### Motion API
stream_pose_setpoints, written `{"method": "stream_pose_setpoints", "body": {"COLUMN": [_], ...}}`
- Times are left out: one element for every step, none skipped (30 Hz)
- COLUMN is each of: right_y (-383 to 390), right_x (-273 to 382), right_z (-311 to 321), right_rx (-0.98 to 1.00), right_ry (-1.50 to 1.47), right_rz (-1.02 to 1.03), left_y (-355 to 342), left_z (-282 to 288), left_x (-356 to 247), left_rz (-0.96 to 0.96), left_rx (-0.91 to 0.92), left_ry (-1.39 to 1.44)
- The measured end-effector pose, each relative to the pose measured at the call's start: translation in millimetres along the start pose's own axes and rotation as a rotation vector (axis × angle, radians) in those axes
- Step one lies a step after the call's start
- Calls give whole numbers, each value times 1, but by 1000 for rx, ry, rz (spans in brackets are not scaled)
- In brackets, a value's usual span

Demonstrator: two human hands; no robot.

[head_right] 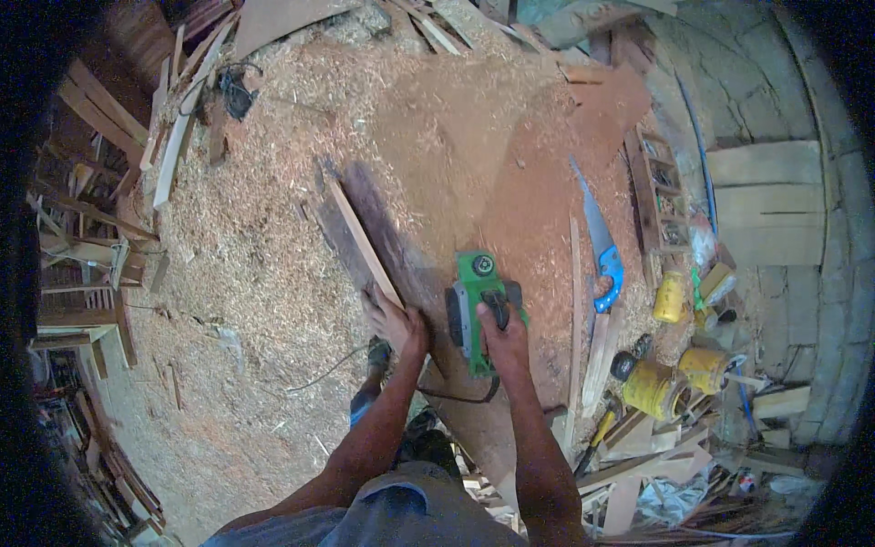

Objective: The person planes a piece of wood using an electric hand planer, fits and hammers wooden components together with a hammer, and then planes the wood again using the electric planer.

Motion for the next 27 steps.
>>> {"method": "stream_pose_setpoints", "body": {"right_y": [16, 35, 56, 71, 88, 108, 126, 144, 160, 173, 182, 188, 193, 197, 198, 197, 195, 194, 192, 188, 185, 181, 178, 176, 174, 172, 168], "right_x": [1, 2, 5, 2, -11, -20, -28, -29, -43, -52, -55, -54, -60, -69, -76, -96, -102, -104, -105, -107, -108, -107, -104, -97, -96, -97, -96], "right_z": [2, 9, 16, 24, 30, 36, 41, 45, 52, 50, 47, 42, 40, 39, 39, 36, 34, 29, 24, 20, 16, 12, 10, 8, 6, 4, 3], "right_rx": [-18, -34, -47, -62, -70, -84, -100, -102, -113, -109, -107, -79, -86, -87, -83, -32, -30, -32, -33, -27, -27, -26, -17, 9, 34, 46, 34], "right_ry": [-23, -11, 5, 22, 25, 118, 212, 240, 244, 310, 377, 356, 361, 370, 374, 402, 403, 419, 436, 437, 448, 460, 461, 426, 391, 396, 422], "right_rz": [-70, -103, -86, -60, -75, 1, 79, 99, 103, 221, 335, 306, 301, 299, 302, 130, 139, 179, 218, 220, 208, 195, 191, 122, 53, 50, 100], "left_y": [1, 1, -2, -3, -12, -25, -40, -57, -76, -105, -131, -153, -166, -171, -176, -181, -182, -182, -182, -183, -183, -184, -184, -181, -181, -182, -181], "left_z": [2, 4, 8, 6, 7, 7, 7, 4, 6, 16, 22, 26, 26, 27, 24, 21, 22, 22, 20, 20, 19, 20, 20, 19, 18, 20, 19], "left_x": [1, -5, -9, -10, -7, -4, -1, -2, -6, -9, -14, -17, -29, -40, -52, -55, -58, -59, -59, -58, -56, -56, -56, -55, -53, -52, -55], "left_rz": [12, -20, -54, -50, -49, -61, -76, -132, -190, -316, -440, -465, -490, -490, -492, -492, -490, -504, -517, -522, -515, -524, -533, -552, -540, -554, -573], "left_rx": [5, -6, -13, 16, 26, 18, 9, 48, 83, 5, -69, -53, -28, -20, 43, 99, 90, 81, 73, 69, 70, 31, -8, -21, -21, -48, -74], "left_ry": [-19, 1, 21, 20, 17, 32, 50, 100, 152, 101, 48, 21, 5, 13, -116, -248, -245, -306, -367, -349, -355, -331, -306, -269, -274, -301, -323]}}
Point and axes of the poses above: each hand's wrist, its own y-axis away from the middle knuckle, its own z-axis out of the back of the hand, x = y × z, the point moved 8 cm from there along -y, towards the middle knuckle, and after that the axes turned 1 degree about -y, right-handed, at the moved point
